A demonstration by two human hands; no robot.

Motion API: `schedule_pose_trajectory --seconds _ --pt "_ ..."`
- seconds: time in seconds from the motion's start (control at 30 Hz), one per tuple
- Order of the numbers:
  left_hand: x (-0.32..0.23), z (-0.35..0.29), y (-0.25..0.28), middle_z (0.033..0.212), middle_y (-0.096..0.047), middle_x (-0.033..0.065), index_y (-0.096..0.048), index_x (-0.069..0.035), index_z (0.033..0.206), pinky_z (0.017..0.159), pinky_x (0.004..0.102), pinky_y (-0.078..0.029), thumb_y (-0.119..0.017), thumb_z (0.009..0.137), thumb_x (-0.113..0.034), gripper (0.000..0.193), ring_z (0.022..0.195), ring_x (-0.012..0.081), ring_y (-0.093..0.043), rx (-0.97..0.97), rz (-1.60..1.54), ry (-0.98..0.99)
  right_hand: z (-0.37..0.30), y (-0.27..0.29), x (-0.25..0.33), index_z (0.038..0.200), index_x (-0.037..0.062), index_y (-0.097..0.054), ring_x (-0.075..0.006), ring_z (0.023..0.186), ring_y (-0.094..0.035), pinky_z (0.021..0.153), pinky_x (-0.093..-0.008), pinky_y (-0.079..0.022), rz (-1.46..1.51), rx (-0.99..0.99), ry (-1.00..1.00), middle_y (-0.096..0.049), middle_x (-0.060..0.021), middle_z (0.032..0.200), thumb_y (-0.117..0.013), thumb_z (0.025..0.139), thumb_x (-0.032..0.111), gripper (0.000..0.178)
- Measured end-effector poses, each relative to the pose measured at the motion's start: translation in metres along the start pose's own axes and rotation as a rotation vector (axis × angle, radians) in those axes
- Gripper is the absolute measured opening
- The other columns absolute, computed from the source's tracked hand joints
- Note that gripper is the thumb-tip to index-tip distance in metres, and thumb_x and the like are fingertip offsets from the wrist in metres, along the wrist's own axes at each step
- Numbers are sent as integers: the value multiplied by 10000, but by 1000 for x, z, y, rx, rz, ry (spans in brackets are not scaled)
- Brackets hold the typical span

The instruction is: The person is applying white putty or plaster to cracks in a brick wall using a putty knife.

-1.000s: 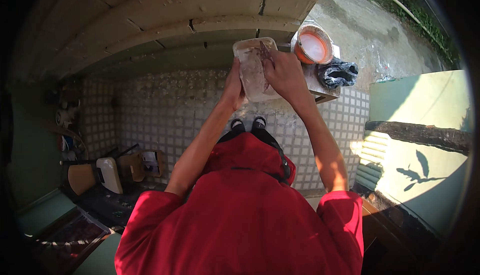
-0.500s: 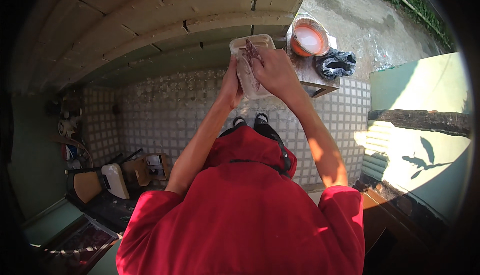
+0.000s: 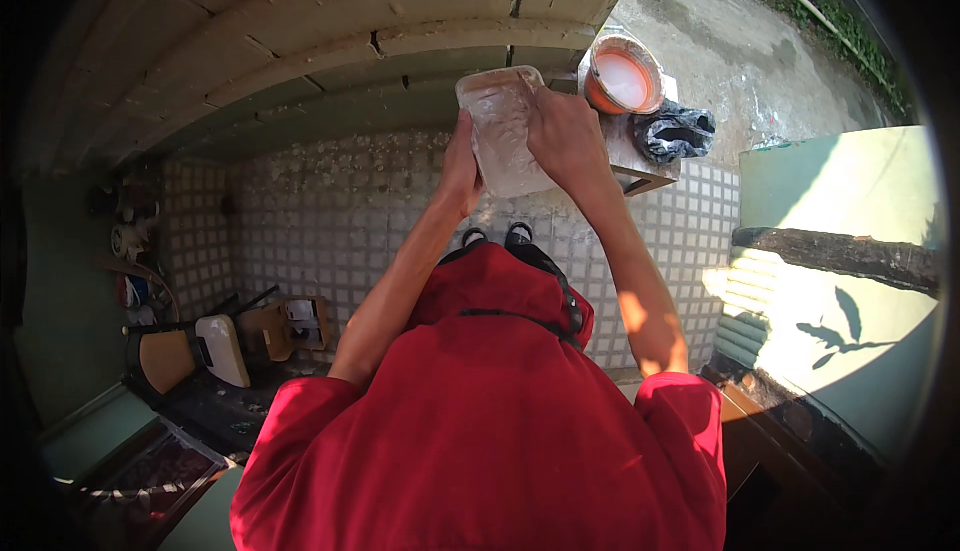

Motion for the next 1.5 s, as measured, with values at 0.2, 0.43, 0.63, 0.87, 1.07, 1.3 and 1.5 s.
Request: schedule_pose_trajectory --seconds 0.2,0.43,0.63,0.87,1.07,1.3,1.5 --pt "1 0 -9 1329 -512 74 -362 -95 1403 946 366 -495 -255 1014 -518 584 1163 190 -562 -21 93 70 -6 -15 4 827 -61 -589 -463 742 -575 667 -508 -439 126 -3 54 -582 -285 747 -563 831 149 212" --pt "1 6 -5 1352 -509 78 -362 -87 1416 966 367 -476 -283 1004 -541 618 1182 197 -547 56 -110 104 7 15 13 831 -72 -590 -462 724 -571 658 -488 -434 232 3 -33 -582 -283 738 -585 819 163 235" --pt "1 12 -6 1278 -566 46 -450 -108 1354 935 354 -497 -299 1016 -503 542 1135 178 -570 51 -149 77 9 1 16 838 -78 -592 -462 739 -575 665 -485 -443 247 24 15 -582 -286 740 -595 802 166 246" --pt "7 19 -4 1246 -568 34 -444 -116 1351 880 327 -511 -323 1010 -511 536 1111 157 -574 -18 -91 70 10 -21 -2 867 -74 -584 -470 754 -579 693 -515 -452 223 59 2 -585 -294 759 -567 798 132 218" --pt "10 19 -9 1300 -529 47 -384 -109 1394 892 326 -510 -305 1007 -526 574 1134 156 -562 -39 -80 87 7 -16 -8 830 -60 -577 -467 760 -578 699 -530 -443 121 112 -8 -582 -295 761 -539 807 116 182" --pt "0 21 -14 1383 -468 111 -322 -83 1433 1023 377 -455 -267 1004 -540 629 1260 224 -496 25 -62 72 20 22 -17 843 -75 -572 -463 724 -568 669 -490 -445 142 87 -25 -579 -295 742 -561 815 148 225" --pt "-1 24 -18 1412 -446 135 -302 -57 1447 1051 401 -438 -252 1011 -519 637 1266 245 -495 37 -44 13 36 12 -43 851 -63 -592 -457 712 -578 660 -495 -449 64 68 7 -587 -291 752 -560 851 156 222"
Point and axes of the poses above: each hand's wrist, its own z-axis towards the middle knuckle, its own y-axis out of the back of the hand, x = y × z, the point moved 5 cm from there along z, towards the middle knuckle
